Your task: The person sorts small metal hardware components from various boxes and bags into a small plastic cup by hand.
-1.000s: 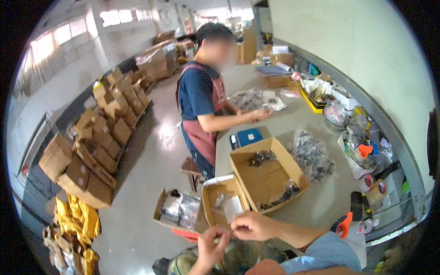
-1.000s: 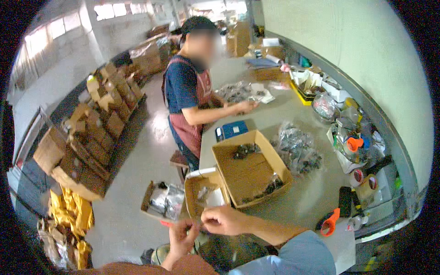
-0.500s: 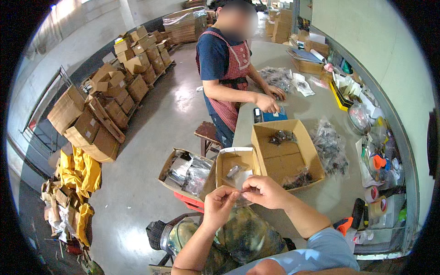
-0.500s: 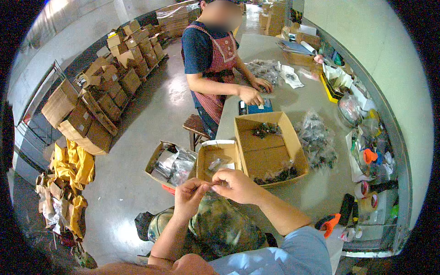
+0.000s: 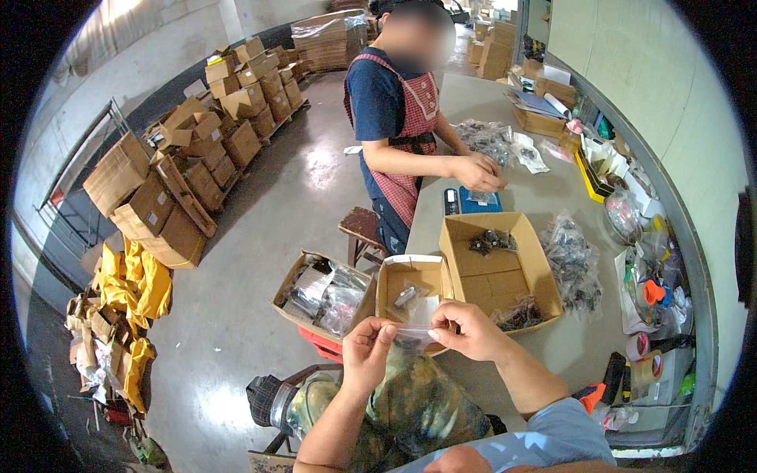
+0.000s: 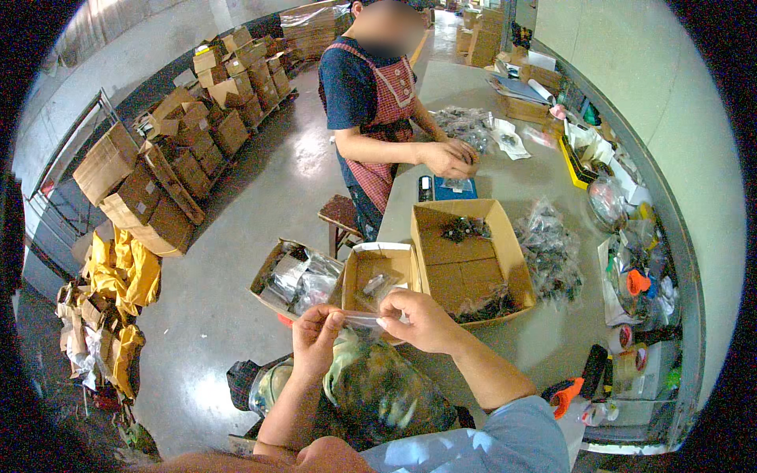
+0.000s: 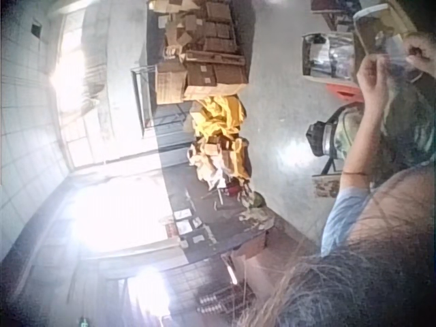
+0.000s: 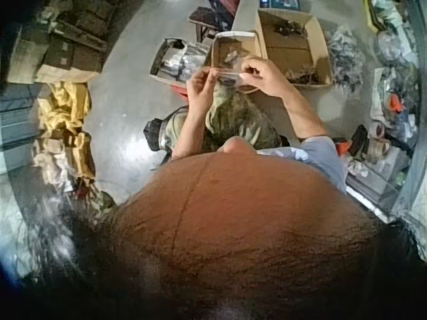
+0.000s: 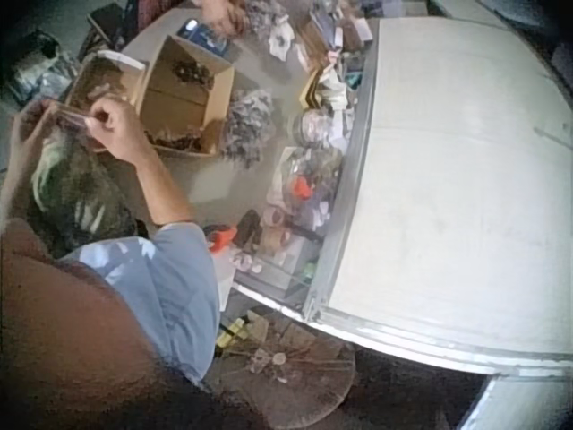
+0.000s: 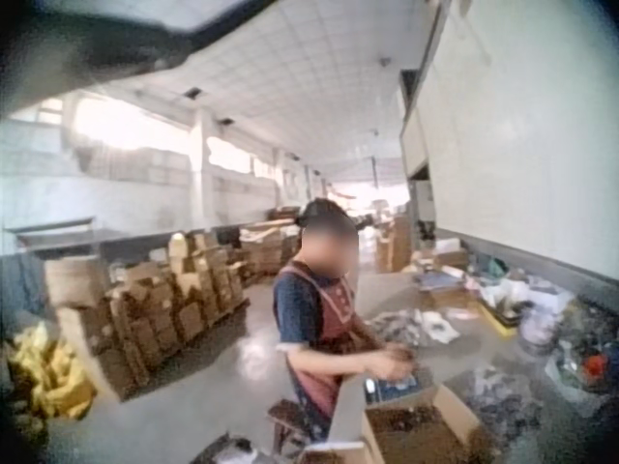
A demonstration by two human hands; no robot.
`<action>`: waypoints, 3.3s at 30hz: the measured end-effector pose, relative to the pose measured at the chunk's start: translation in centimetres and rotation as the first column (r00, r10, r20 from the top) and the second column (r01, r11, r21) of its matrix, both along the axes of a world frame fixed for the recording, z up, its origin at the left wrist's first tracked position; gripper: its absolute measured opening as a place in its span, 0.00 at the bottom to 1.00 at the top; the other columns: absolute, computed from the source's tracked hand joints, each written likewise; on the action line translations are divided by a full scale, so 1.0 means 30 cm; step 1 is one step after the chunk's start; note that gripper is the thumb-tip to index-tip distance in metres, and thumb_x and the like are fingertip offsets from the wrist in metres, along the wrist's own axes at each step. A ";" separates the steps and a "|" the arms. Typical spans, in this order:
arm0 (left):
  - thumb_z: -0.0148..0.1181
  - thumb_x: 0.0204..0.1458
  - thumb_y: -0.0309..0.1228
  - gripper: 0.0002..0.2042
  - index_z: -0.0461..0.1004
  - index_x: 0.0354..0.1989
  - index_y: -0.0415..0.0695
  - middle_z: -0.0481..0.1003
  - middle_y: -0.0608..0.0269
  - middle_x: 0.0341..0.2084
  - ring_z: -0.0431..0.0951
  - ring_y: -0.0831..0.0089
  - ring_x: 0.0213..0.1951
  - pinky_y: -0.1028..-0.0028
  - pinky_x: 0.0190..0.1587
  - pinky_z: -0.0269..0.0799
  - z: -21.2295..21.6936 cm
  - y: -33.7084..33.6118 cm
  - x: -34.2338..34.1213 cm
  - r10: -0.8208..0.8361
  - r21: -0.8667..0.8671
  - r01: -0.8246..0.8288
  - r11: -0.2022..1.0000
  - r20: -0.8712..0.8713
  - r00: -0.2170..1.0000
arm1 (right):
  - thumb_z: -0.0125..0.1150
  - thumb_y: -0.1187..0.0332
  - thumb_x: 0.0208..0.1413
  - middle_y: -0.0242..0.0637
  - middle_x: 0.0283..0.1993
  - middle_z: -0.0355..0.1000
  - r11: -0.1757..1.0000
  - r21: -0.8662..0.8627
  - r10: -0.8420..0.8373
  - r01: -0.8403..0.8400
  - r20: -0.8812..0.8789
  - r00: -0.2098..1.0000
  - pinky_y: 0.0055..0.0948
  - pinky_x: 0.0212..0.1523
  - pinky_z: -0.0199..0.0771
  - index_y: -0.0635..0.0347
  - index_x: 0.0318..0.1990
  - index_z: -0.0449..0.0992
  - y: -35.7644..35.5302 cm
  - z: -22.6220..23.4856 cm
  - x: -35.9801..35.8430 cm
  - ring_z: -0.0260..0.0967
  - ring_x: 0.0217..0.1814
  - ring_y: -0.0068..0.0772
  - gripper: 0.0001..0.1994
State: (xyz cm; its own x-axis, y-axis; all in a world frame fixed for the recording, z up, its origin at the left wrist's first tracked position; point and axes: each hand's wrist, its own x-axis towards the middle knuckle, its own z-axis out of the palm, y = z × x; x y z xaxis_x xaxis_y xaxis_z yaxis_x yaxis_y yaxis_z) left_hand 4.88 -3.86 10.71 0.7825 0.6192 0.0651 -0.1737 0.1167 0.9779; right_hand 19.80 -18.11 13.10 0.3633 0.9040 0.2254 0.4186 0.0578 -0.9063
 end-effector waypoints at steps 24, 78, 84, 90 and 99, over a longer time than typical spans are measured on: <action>0.53 0.51 0.21 0.01 0.70 0.31 0.40 0.71 0.73 0.26 0.65 0.86 0.26 0.86 0.30 0.60 -0.072 -0.028 0.053 0.007 -0.411 0.067 0.909 0.177 0.984 | 0.51 0.66 0.61 0.28 0.30 0.66 0.853 0.322 -0.314 0.411 -0.313 0.896 0.17 0.31 0.63 0.61 0.37 0.63 0.088 -0.165 -0.125 0.59 0.28 0.14 0.08; 0.56 0.53 0.23 0.05 0.71 0.37 0.37 0.74 0.68 0.32 0.71 0.83 0.34 0.83 0.40 0.66 -0.070 -0.054 0.041 -0.033 -0.067 0.043 0.997 0.143 0.989 | 0.59 0.72 0.53 0.33 0.25 0.66 0.940 0.201 -0.257 0.277 -0.117 0.959 0.22 0.29 0.64 0.64 0.28 0.72 0.058 -0.060 -0.118 0.64 0.27 0.23 0.05; 0.57 0.51 0.21 0.02 0.72 0.29 0.36 0.73 0.62 0.25 0.72 0.74 0.30 0.77 0.35 0.67 -0.018 -0.049 0.032 0.077 0.568 -0.081 0.819 0.031 0.997 | 0.62 0.70 0.47 0.39 0.32 0.70 0.963 0.197 -0.245 0.186 0.336 0.910 0.35 0.35 0.70 0.60 0.34 0.73 0.017 -0.006 -0.097 0.69 0.36 0.43 0.07; 0.57 0.48 0.20 0.01 0.72 0.27 0.37 0.73 0.58 0.25 0.72 0.68 0.28 0.74 0.33 0.67 0.028 -0.083 0.043 0.033 0.679 -0.075 0.730 0.075 0.997 | 0.58 0.74 0.47 0.40 0.33 0.68 0.972 0.215 -0.192 0.100 0.463 0.865 0.40 0.36 0.67 0.61 0.34 0.69 -0.021 0.001 -0.066 0.67 0.36 0.46 0.06; 0.51 0.55 0.23 0.04 0.69 0.31 0.36 0.69 0.64 0.25 0.68 0.77 0.31 0.79 0.37 0.64 -0.040 -0.115 0.071 0.042 0.487 -0.019 0.873 -0.036 0.998 | 0.56 0.73 0.49 0.43 0.31 0.67 0.969 0.139 -0.240 0.204 0.336 0.911 0.40 0.37 0.65 0.62 0.32 0.68 -0.144 -0.044 -0.005 0.65 0.35 0.48 0.05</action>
